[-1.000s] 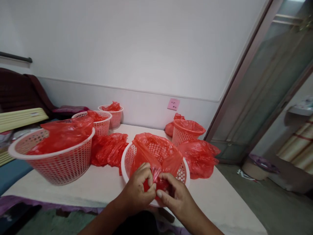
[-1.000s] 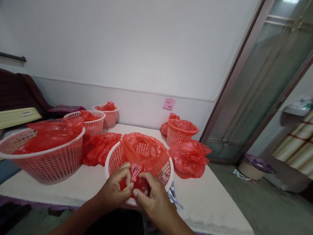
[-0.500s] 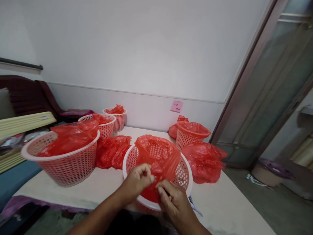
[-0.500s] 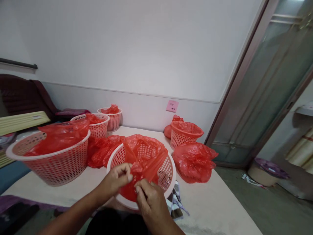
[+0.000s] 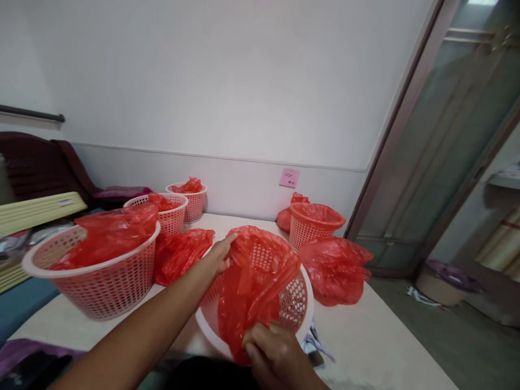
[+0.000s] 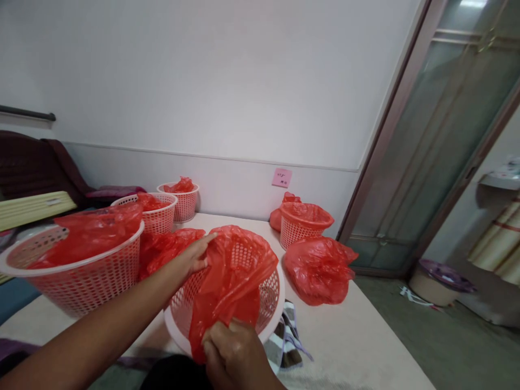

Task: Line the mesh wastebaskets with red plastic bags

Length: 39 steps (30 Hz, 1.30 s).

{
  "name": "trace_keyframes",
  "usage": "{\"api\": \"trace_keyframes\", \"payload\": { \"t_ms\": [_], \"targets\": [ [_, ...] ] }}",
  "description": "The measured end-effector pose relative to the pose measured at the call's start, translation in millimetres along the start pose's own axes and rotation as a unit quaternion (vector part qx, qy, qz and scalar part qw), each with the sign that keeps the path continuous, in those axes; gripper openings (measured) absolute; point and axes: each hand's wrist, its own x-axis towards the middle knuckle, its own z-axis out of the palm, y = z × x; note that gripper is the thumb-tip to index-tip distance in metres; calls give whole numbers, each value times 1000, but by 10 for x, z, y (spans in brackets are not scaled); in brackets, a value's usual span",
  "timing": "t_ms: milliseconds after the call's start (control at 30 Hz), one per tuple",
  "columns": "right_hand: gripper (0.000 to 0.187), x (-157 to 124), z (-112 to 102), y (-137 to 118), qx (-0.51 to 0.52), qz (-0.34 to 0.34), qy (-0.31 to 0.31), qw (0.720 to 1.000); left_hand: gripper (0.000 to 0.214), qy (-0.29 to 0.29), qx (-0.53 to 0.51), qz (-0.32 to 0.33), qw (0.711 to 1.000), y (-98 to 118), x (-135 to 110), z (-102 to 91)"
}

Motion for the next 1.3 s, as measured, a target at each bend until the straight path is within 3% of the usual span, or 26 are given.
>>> {"api": "trace_keyframes", "payload": {
  "t_ms": [133,267,433,600,667,800,900,1033,1133,1233,1300],
  "targets": [
    [16,-23,1,34,8,15,3,1000,14,32,83,145,985,7,-15,103],
    [17,-15,-115,81,47,111,-9,993,12,-21,137,275,951,170,-199,65],
    [21,45,-276,226,138,194,48,970,9,-78,196,330,920,413,-543,-197],
    [18,91,-206,347,167,207,123,956,11,-122,264,369,882,402,-975,-464],
    [16,97,-173,378,166,224,146,949,6,-89,307,386,865,349,-1110,-570],
    [19,38,-240,432,183,257,193,929,11,37,325,435,839,287,-1219,-892],
    [26,-135,-383,493,198,296,242,903,11,133,287,435,843,287,-1221,-1210],
    [50,-476,-546,633,260,394,291,832,15,220,234,363,875,284,-1248,-1528],
    [60,-685,-611,727,282,409,329,803,18,197,248,336,887,260,-1269,-1622],
    [62,-797,-662,758,311,417,342,783,20,156,316,334,874,233,-1265,-1652],
    [62,-827,-694,754,350,431,348,755,21,121,370,326,861,226,-1261,-1668]
  ]
}}
